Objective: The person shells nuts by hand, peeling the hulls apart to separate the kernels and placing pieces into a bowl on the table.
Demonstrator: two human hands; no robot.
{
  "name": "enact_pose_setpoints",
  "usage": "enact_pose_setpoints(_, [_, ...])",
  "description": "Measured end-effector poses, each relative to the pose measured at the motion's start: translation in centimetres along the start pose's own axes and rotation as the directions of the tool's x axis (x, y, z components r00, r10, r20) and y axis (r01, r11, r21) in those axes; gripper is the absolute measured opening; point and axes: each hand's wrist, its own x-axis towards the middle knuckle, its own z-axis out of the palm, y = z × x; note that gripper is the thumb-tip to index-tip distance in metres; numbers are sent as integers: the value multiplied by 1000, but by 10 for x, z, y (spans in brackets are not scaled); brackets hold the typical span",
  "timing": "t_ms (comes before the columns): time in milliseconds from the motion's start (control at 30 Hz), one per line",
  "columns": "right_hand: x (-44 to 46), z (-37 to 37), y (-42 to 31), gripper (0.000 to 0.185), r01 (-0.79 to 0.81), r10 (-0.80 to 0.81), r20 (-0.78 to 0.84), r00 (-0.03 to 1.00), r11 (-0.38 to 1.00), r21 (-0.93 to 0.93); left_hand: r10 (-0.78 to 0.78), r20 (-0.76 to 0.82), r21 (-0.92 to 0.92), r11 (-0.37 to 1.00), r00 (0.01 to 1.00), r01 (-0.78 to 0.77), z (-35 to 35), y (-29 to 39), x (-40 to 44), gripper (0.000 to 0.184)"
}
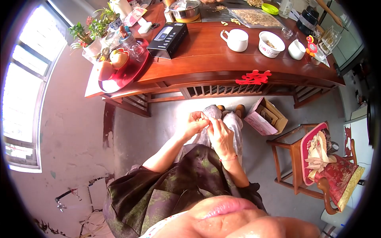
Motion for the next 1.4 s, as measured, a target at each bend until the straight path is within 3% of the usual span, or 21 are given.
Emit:
enact_pose_setpoints(167, [-2,14,3,20,-38,59,-124,991,985,170,20,-21,-6,1000,1000,-20,-2,-7,2,14])
enact_pose_setpoints(233, [-6,18,4,17,-308,313,50,949,874,375,5,-27,10,1000,1000,-5,-4,-8,3,14])
enact_pose_setpoints(367, [-6,23,3,18,-335,349,44,936,849,408,-59,-29,1,998,998,59,-10,-12,4,15])
enact_pose_setpoints(433, [-5,18,0,19,-209,227,-41,973,945,251,-76,-27,-16,997,997,75,-14,-12,4,15])
enact_pose_setpoints(567, [-1,10,-4,13,-117,125,-63,990,985,124,-90,-31,-53,995,995,89,-16,-17,3,13])
enact_pose_setpoints(667, [-3,12,-3,12,-149,149,14,989,988,39,-41,-68,5,999,997,41,-15,-25,4,11])
enact_pose_setpoints(1000, [-6,20,-3,15,-182,182,31,983,983,-12,34,-149,40,999,988,-28,-6,-25,3,8])
enact_pose_setpoints(1167, [-11,25,4,26,-24,19,-125,992,999,-39,18,-112,-41,999,994,-23,-10,-27,5,7])
enact_pose_setpoints(1400, [-9,19,2,26,5,-13,-166,986,999,-45,-14,-71,-101,995,997,6,-10,-27,5,8])
